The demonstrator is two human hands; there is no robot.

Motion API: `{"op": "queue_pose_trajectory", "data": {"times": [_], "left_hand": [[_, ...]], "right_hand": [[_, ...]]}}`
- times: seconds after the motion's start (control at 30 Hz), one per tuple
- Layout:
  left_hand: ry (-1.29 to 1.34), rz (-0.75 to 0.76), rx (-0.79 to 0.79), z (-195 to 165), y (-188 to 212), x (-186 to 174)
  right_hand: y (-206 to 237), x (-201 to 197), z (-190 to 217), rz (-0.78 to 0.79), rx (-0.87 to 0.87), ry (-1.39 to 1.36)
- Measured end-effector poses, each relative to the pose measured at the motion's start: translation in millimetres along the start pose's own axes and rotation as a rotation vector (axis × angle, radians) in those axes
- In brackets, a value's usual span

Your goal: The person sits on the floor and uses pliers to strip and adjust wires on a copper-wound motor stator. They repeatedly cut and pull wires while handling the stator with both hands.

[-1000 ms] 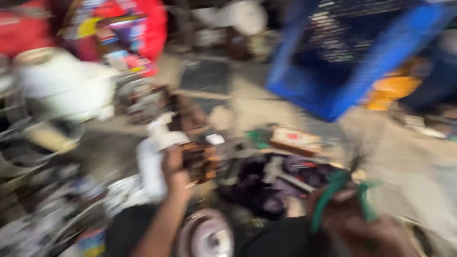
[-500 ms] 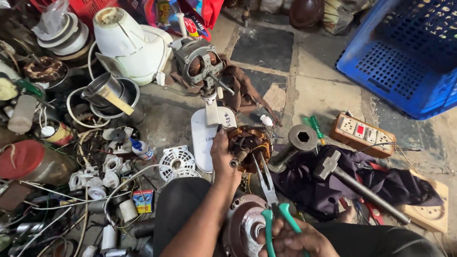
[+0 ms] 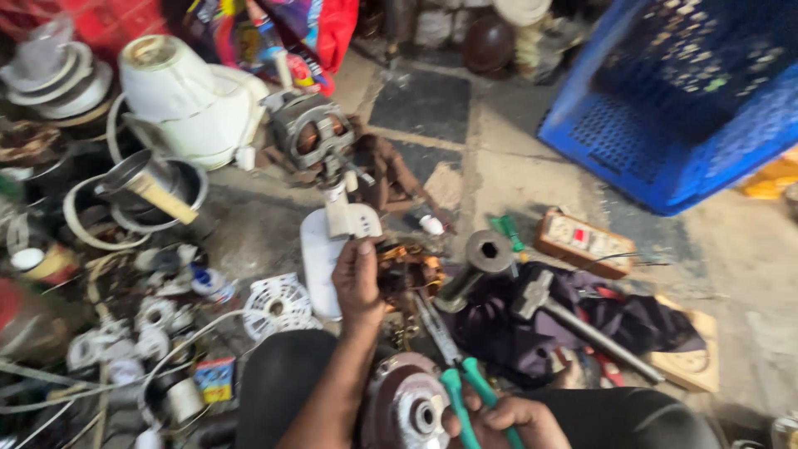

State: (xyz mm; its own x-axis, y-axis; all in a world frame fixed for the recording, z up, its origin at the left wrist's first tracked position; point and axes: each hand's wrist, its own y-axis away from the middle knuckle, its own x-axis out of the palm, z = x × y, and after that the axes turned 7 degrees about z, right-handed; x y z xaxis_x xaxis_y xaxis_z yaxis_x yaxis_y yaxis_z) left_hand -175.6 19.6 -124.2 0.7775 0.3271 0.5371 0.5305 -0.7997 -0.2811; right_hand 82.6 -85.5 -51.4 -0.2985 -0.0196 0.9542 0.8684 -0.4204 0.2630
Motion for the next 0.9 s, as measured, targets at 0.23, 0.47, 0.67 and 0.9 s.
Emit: {"op": "queue_pose_trajectory", "data": {"times": [0.23, 0.47, 0.67, 0.9], "left_hand": [[0.165, 0.026, -0.063, -4.5, 5.4, 14.5], [0.031, -0.019, -0.061, -4.6, -0.5, 4.9], [0.138, -0.001, 0.078, -9.3, -3.0, 12.9], [0.111, 0.012, 0.067, -21.9, 2.8, 14.7]], "right_hand": [[9.5, -9.6, -0.1, -0.143, -0.061, 0.108], [6.5, -8.2, -4.0, 0.120, 0.013, 0.026], [-8.8, -28.3, -2.1, 0.177, -0.144, 0.120], [-6.5, -57.3, -8.1, 0.352, -0.145, 0.087]]}}
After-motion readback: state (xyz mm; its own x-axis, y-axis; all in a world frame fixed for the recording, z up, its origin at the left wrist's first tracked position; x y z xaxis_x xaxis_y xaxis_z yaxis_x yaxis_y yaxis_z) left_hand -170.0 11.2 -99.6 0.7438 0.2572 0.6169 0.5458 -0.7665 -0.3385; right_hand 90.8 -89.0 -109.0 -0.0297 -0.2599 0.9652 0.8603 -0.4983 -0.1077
